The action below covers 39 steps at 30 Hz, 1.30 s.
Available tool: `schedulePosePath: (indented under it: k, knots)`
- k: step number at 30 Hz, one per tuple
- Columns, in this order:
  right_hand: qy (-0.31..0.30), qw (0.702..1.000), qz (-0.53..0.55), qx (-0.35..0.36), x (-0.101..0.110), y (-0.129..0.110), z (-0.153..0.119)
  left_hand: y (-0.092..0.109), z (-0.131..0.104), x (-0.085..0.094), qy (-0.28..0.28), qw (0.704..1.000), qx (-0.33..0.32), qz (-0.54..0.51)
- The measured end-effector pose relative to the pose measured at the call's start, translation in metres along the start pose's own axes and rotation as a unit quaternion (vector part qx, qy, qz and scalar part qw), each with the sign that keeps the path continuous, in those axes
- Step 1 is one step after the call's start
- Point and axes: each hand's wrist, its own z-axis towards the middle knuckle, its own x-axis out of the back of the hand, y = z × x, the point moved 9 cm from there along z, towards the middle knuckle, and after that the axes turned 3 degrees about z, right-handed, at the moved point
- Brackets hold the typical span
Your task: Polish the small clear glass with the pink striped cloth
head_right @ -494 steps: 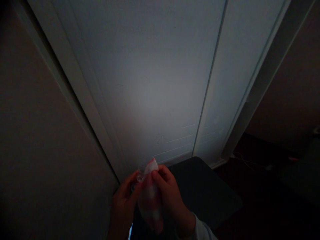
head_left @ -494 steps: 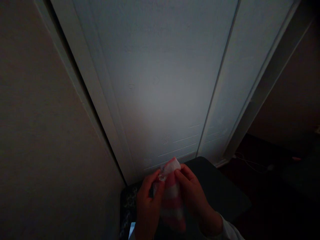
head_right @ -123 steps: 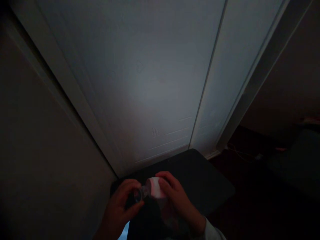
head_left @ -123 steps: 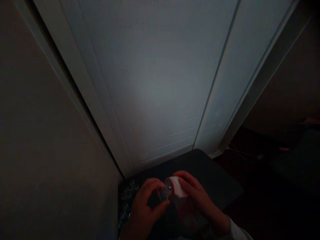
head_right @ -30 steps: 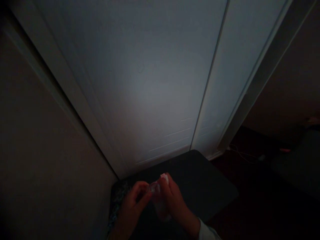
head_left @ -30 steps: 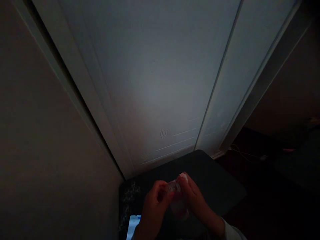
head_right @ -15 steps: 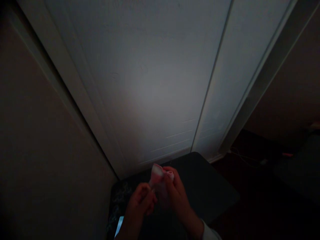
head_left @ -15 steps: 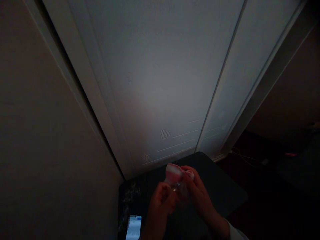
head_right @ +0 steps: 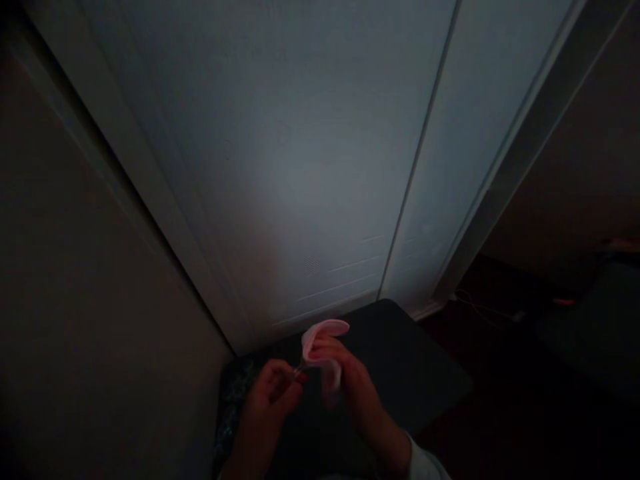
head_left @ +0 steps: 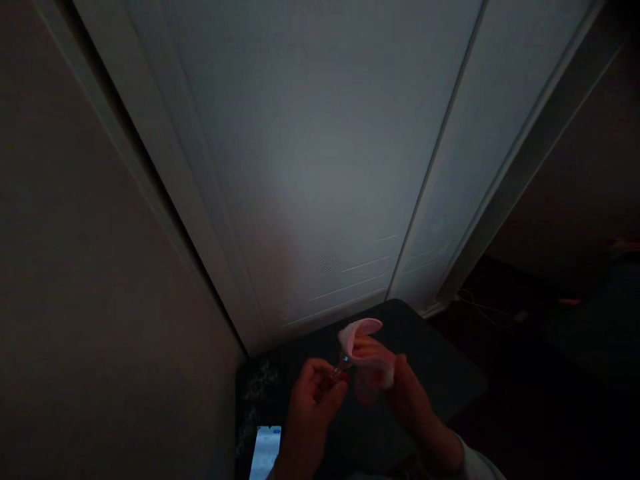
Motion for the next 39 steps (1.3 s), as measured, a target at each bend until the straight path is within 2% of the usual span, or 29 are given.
schedulePosePath:
  k: [2, 5, 10, 15, 18, 24, 29, 36, 39]
  knots:
    - [-0.006, 1.000, -0.009, 0.025, -0.002, -0.005, 0.000, 0.003, -0.002, -0.003, -0.015, 1.000, 0.002, 0.020]
    - [-0.002, 0.999, -0.029, 0.013, -0.003, -0.002, 0.002, 0.003, -0.005, -0.009, -0.041, 0.999, 0.005, 0.035]
    - [0.010, 1.000, -0.005, 0.013, -0.004, 0.001, 0.000, 0.002, -0.007, -0.016, -0.079, 0.997, 0.002, 0.027]
    - [-0.069, 0.995, -0.055, -0.037, -0.018, 0.007, -0.006, 0.009, -0.009, -0.017, -0.114, 0.992, 0.007, 0.053]
    - [-0.107, 0.990, -0.081, -0.039, -0.024, 0.006, -0.008, 0.015, -0.008, -0.013, -0.106, 0.992, -0.001, 0.066]
    - [-0.119, 0.985, -0.128, -0.010, -0.028, 0.000, -0.009, 0.019, -0.004, -0.002, -0.061, 0.988, -0.011, 0.141]
    - [-0.111, 0.983, -0.145, -0.006, -0.027, 0.002, -0.008, 0.022, -0.005, -0.005, -0.071, 0.985, -0.021, 0.156]
    - [-0.073, 0.994, -0.085, -0.018, -0.023, 0.009, -0.008, 0.028, -0.008, -0.011, -0.080, 0.972, -0.056, 0.214]
    - [-0.033, 0.998, -0.047, -0.040, -0.018, 0.012, -0.008, 0.034, -0.010, -0.012, -0.072, 0.970, -0.070, 0.223]
